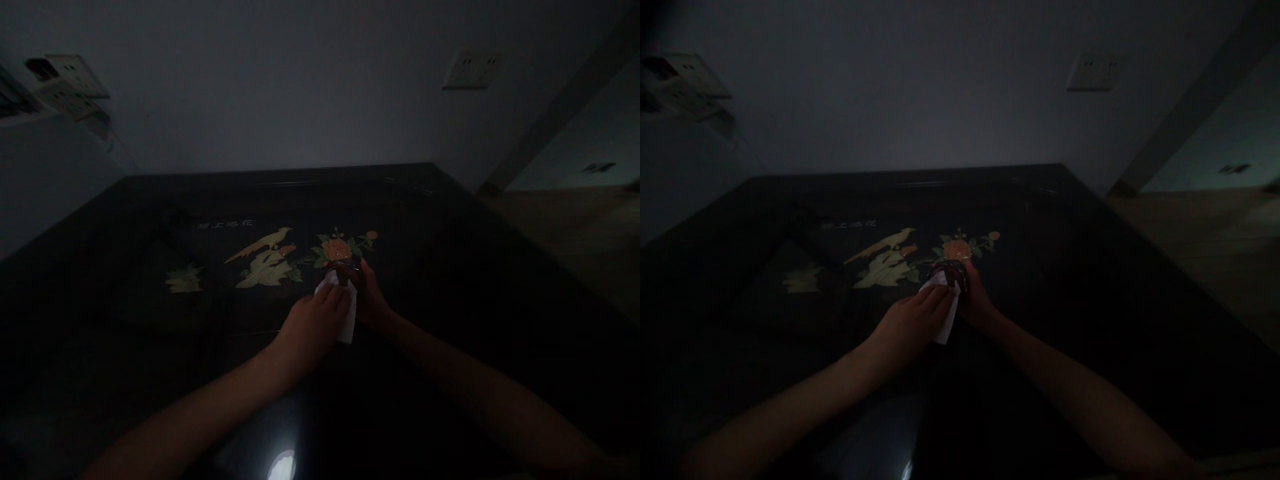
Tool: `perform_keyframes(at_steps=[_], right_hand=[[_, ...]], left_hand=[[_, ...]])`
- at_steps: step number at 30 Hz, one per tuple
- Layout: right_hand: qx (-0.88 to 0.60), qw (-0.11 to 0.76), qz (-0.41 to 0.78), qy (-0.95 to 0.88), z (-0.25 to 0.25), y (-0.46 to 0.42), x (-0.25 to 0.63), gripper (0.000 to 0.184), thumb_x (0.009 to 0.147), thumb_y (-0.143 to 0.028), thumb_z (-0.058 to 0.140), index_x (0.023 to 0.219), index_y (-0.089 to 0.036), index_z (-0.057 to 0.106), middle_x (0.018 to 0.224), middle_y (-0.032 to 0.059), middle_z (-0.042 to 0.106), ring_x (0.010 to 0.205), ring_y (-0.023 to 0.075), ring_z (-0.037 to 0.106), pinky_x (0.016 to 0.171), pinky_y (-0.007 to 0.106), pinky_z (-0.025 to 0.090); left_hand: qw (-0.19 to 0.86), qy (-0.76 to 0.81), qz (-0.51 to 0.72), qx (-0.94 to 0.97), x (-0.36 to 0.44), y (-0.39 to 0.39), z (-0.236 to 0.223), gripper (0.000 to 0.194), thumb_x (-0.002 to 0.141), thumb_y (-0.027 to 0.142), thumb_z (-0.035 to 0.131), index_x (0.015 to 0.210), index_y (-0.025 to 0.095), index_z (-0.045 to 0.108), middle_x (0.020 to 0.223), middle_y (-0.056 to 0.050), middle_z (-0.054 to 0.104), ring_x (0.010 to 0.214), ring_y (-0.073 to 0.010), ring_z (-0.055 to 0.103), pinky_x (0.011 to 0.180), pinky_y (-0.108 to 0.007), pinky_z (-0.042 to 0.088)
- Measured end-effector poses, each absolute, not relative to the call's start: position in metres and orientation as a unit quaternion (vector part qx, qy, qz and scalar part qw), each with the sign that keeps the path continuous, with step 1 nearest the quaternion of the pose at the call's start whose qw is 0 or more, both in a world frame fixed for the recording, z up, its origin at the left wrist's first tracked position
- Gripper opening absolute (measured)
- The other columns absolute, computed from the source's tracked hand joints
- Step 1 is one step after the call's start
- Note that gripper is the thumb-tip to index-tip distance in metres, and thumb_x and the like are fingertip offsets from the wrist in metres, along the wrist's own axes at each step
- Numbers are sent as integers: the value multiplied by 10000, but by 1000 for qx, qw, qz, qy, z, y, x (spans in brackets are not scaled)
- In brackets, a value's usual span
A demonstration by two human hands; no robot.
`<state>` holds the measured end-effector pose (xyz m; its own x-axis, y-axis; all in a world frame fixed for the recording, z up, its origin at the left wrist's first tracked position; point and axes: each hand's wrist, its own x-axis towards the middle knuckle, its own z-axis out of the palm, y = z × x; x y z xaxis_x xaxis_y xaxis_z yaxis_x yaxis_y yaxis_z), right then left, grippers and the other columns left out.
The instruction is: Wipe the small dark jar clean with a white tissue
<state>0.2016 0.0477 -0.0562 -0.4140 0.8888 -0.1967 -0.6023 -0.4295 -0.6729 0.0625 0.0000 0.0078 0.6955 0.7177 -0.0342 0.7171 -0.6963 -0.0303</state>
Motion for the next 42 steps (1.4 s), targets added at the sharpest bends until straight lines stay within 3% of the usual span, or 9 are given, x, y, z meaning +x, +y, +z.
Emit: perform_keyframes(at_steps=[4, 8, 10, 15, 20, 25, 32, 36, 42], right_hand=[[-281, 470, 792, -270, -58, 47, 203, 538, 791, -642, 479, 964, -180, 693, 815, 45, 733, 837, 219, 676, 779, 325, 504], [-277, 477, 784, -284, -56, 47, 203, 526, 795, -636, 466, 954, -185, 688, 796, 51, 734, 862, 238, 680, 819, 358, 502], [-274, 478, 785, -284, -56, 47, 202, 532, 793, -636, 459, 951, -183, 688, 779, 56, 733, 872, 247, 683, 830, 372, 504], [-274, 483, 783, -279, -55, 47, 202, 535, 782, -637, 476, 949, -177, 693, 795, 69, 739, 910, 268, 681, 836, 396, 513], [-270, 489, 783, -273, -56, 48, 203, 537, 792, -634, 482, 960, -173, 698, 827, 69, 741, 862, 248, 683, 826, 384, 517], [-276, 484, 785, -270, -59, 49, 204, 550, 799, -653, 459, 907, -173, 704, 759, 77, 722, 811, 239, 676, 797, 376, 517], [-250, 501, 789, -253, -60, 49, 203, 461, 819, -583, 496, 925, -189, 710, 828, 32, 727, 853, 194, 648, 794, 294, 497], [-238, 488, 806, -235, -62, 50, 201, 461, 834, -581, 466, 906, -195, 707, 792, 24, 709, 809, 182, 633, 718, 272, 489], [-250, 494, 799, -235, -66, 51, 201, 478, 833, -592, 457, 943, -194, 698, 790, 31, 703, 795, 183, 629, 719, 280, 487]], left_hand=[[-84, -405, -11, -910, 63, -1, 7, 536, 818, 38, 456, 1343, 124, 387, 1338, -140, 532, 1185, -271, 554, 921, -393, 539], [-210, -404, -71, -887, 64, -1, 5, 666, 714, -7, 477, 1356, 124, 357, 1436, -147, 442, 1325, -257, 445, 1077, -392, 428], [-267, -397, -116, -870, 64, -1, 4, 652, 721, -10, 454, 1354, 111, 358, 1464, -161, 409, 1370, -241, 390, 1119, -390, 377], [-356, -383, -183, -833, 65, 2, 2, 556, 768, 25, 436, 1313, 132, 409, 1403, -151, 487, 1334, -222, 440, 1115, -396, 378], [-301, -381, -117, -866, 65, 1, 1, 615, 744, 2, 456, 1343, 99, 363, 1418, -172, 466, 1330, -245, 442, 1112, -386, 376], [-200, -401, -42, -893, 62, -2, 5, 628, 812, 42, 445, 1408, 150, 280, 1435, -147, 455, 1284, -254, 493, 1004, -401, 484], [-23, -405, 21, -914, 59, 4, 13, 374, 904, 87, 422, 1270, 138, 480, 1328, -135, 552, 1199, -261, 552, 858, -401, 545], [63, -366, 15, -928, 54, 10, 12, 346, 932, 103, 413, 1265, 130, 503, 1277, -126, 590, 1233, -266, 519, 912, -426, 510], [73, -345, 22, -935, 52, 11, 9, 358, 928, 93, 420, 1277, 108, 497, 1281, -133, 588, 1240, -273, 508, 847, -388, 542]])
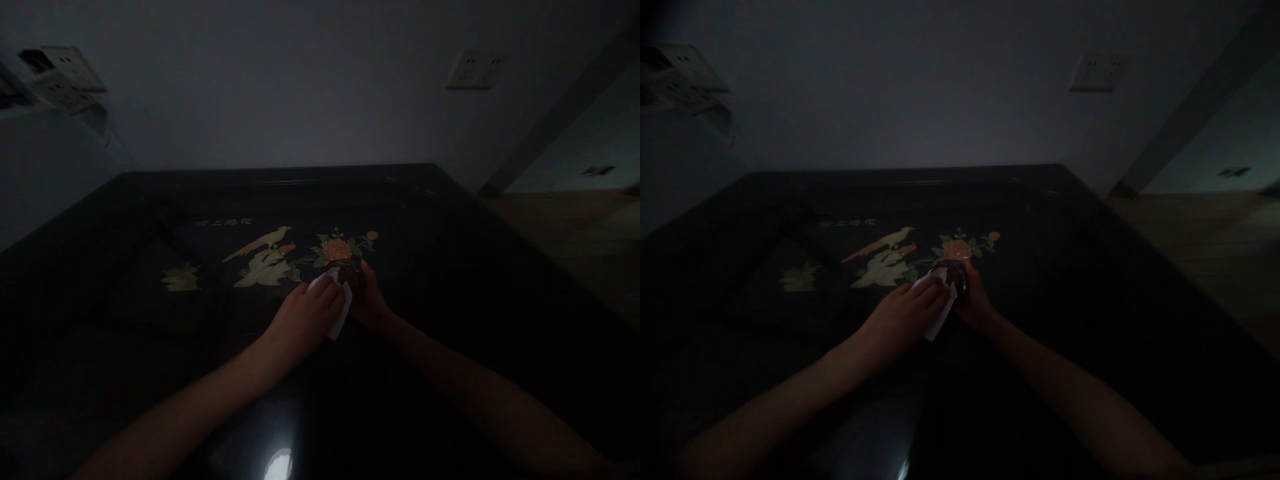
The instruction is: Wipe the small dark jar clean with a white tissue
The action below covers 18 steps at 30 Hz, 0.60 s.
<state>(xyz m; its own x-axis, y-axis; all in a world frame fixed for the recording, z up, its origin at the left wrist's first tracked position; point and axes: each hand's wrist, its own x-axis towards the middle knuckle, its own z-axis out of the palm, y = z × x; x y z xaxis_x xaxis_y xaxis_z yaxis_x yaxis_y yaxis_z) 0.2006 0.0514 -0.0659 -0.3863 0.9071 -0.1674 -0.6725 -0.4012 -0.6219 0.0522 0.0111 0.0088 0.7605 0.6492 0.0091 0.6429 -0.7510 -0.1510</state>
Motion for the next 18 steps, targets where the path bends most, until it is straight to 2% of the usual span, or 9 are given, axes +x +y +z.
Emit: perform_keyframes(at_steps=[5, 8, 15, 18], right_hand=[[-270, 474, 799, -252, -65, 50, 203, 507, 819, -612, 457, 958, -188, 697, 806, 48, 720, 822, 209, 652, 766, 322, 495], [-277, 473, 796, -259, -64, 50, 204, 528, 810, -625, 457, 977, -184, 696, 819, 52, 730, 839, 221, 665, 807, 344, 495], [-299, 483, 775, -277, -59, 48, 205, 511, 782, -636, 484, 880, -186, 704, 761, 46, 737, 834, 230, 687, 852, 359, 504], [-303, 488, 764, -294, -57, 44, 204, 534, 756, -648, 501, 920, -181, 703, 783, 62, 747, 872, 264, 692, 849, 390, 510]], left_hand=[[-1, -342, 31, -939, 55, 10, 10, 359, 903, 73, 422, 1254, 80, 498, 1233, -143, 605, 1150, -277, 570, 865, -389, 553], [-69, -360, 15, -930, 58, 9, 8, 426, 869, 54, 443, 1293, 95, 454, 1282, -146, 572, 1166, -277, 568, 915, -396, 538], [-242, -405, -123, -873, 69, -2, -1, 575, 768, -39, 425, 1319, 127, 401, 1350, -145, 525, 1256, -240, 513, 1052, -380, 435], [-342, -409, -189, -824, 70, -4, 2, 489, 767, -38, 426, 1223, 133, 479, 1288, -126, 573, 1207, -212, 549, 1032, -347, 448]])
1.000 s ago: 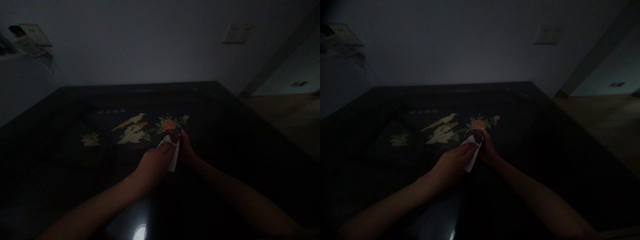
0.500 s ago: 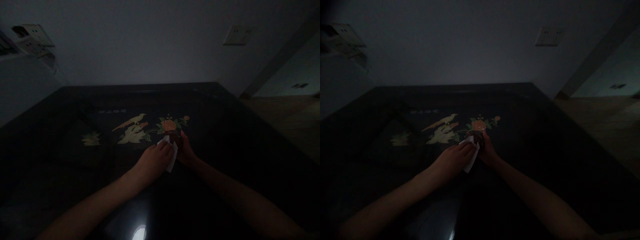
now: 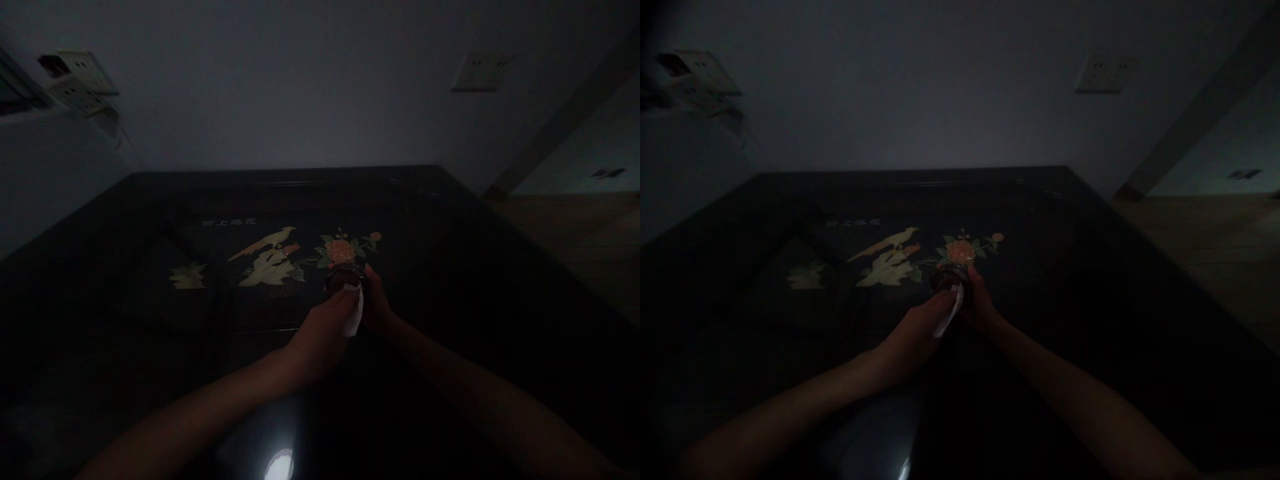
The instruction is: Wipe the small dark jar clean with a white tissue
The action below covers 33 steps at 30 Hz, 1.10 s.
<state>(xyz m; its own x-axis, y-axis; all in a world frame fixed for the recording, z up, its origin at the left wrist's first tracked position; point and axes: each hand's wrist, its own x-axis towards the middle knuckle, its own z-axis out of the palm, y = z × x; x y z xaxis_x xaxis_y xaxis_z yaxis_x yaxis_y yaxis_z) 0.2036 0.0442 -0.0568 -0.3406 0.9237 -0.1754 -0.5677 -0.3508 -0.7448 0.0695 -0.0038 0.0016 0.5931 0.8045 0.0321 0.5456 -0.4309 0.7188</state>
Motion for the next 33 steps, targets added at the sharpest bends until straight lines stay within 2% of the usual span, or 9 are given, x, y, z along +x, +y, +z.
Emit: perform_keyframes(at_steps=[4, 7, 12, 17, 23, 29, 33], right_hand=[[-307, 492, 753, -311, -54, 41, 203, 564, 718, -673, 541, 940, -180, 699, 820, 78, 755, 911, 293, 688, 836, 407, 518], [-306, 486, 756, -314, -53, 42, 203, 563, 720, -667, 536, 953, -181, 695, 807, 81, 750, 909, 298, 689, 816, 413, 524], [-303, 484, 764, -300, -54, 44, 204, 533, 761, -631, 480, 952, -178, 687, 797, 75, 735, 911, 279, 681, 835, 406, 511], [-292, 477, 772, -304, -54, 44, 203, 524, 765, -628, 489, 934, -177, 694, 795, 72, 731, 896, 265, 671, 823, 380, 505], [-288, 453, 787, -305, -53, 42, 203, 548, 757, -636, 499, 961, -170, 704, 816, 69, 739, 897, 260, 671, 784, 362, 508], [-288, 474, 785, -277, -56, 43, 201, 513, 795, -614, 482, 985, -192, 703, 880, 57, 743, 921, 235, 662, 753, 320, 505], [-283, 472, 788, -275, -59, 44, 200, 528, 786, -636, 467, 965, -195, 696, 876, 59, 736, 905, 235, 660, 702, 313, 502]], left_hand=[[431, 417, 259, 757, 68, -4, 3, 280, 874, 75, 427, 1123, 157, 527, 1168, -83, 635, 1076, -167, 609, 962, -303, 492], [418, 411, 252, 770, 69, -4, 1, 279, 900, 95, 404, 1146, 166, 513, 1183, -78, 626, 1093, -149, 597, 979, -292, 478], [324, 392, 159, 846, 67, -3, 5, 423, 856, 44, 425, 1263, 154, 439, 1330, -120, 546, 1237, -181, 527, 1040, -324, 440], [214, 393, 44, 893, 61, -1, 16, 558, 820, 31, 464, 1362, 120, 364, 1355, -150, 538, 1214, -240, 560, 976, -383, 494], [82, 375, -43, 922, 55, 0, 28, 386, 878, 47, 428, 1244, 134, 517, 1244, -125, 627, 1091, -268, 633, 830, -426, 555], [-24, 355, -22, 934, 51, 6, 25, 351, 909, 76, 437, 1241, 129, 539, 1319, -132, 578, 1214, -265, 549, 902, -411, 516], [-40, 344, -20, 938, 48, 10, 23, 340, 906, 87, 465, 1229, 144, 553, 1293, -121, 594, 1209, -259, 549, 907, -396, 506]])
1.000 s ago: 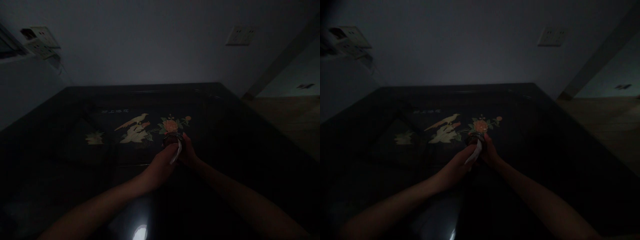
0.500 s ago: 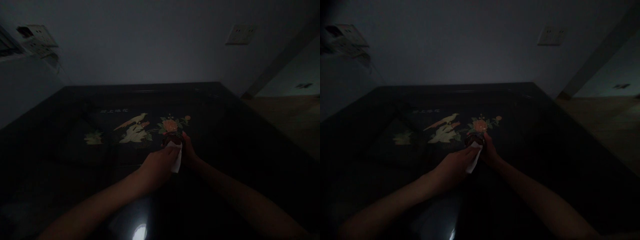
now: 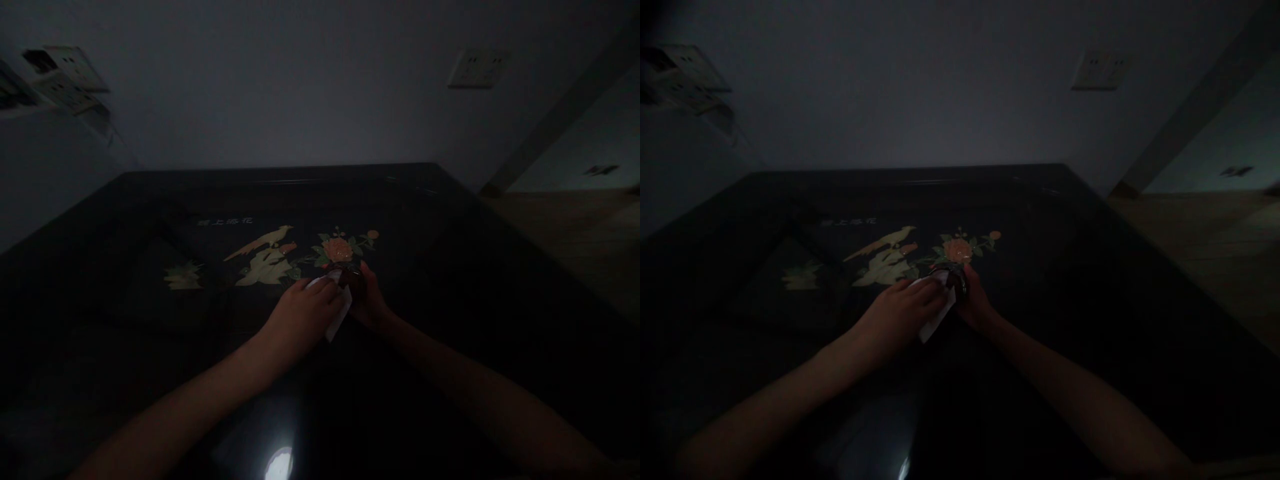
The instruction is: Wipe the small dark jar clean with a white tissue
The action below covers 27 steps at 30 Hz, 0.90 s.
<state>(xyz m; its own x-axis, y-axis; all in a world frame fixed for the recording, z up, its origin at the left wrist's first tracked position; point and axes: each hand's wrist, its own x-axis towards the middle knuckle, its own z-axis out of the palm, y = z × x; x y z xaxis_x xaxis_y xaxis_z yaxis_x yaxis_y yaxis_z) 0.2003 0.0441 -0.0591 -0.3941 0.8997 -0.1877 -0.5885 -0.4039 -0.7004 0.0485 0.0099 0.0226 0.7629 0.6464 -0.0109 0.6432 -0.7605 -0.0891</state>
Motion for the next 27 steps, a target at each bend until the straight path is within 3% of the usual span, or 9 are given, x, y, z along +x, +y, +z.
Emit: perform_keyframes(at_steps=[8, 15, 21, 27], right_hand=[[-284, 479, 787, -266, -61, 45, 200, 514, 768, -628, 512, 964, -188, 694, 833, 55, 738, 920, 239, 661, 781, 336, 508], [-304, 484, 772, -277, -57, 45, 201, 498, 797, -610, 467, 926, -186, 695, 824, 71, 741, 918, 259, 676, 809, 372, 516], [-311, 489, 761, -290, -59, 45, 203, 560, 774, -658, 473, 953, -176, 695, 771, 78, 735, 849, 269, 685, 777, 379, 519], [-299, 486, 769, -289, -56, 45, 203, 549, 795, -644, 464, 976, -180, 695, 799, 67, 740, 838, 247, 687, 794, 363, 514]], left_hand=[[-42, -386, 43, -921, 58, 1, 21, 340, 885, 50, 431, 1196, 118, 549, 1245, -147, 600, 1121, -254, 599, 842, -377, 552], [-184, -410, -35, -893, 63, -4, 12, 572, 777, -22, 446, 1334, 104, 405, 1354, -161, 541, 1227, -232, 550, 1021, -366, 463], [-372, -417, -163, -813, 66, -3, 10, 367, 823, 31, 428, 1152, 162, 524, 1159, -81, 672, 1037, -175, 655, 884, -271, 518], [-314, -427, -101, -842, 63, -2, 9, 500, 818, 62, 472, 1308, 153, 436, 1271, -127, 625, 1103, -221, 641, 913, -332, 515]])
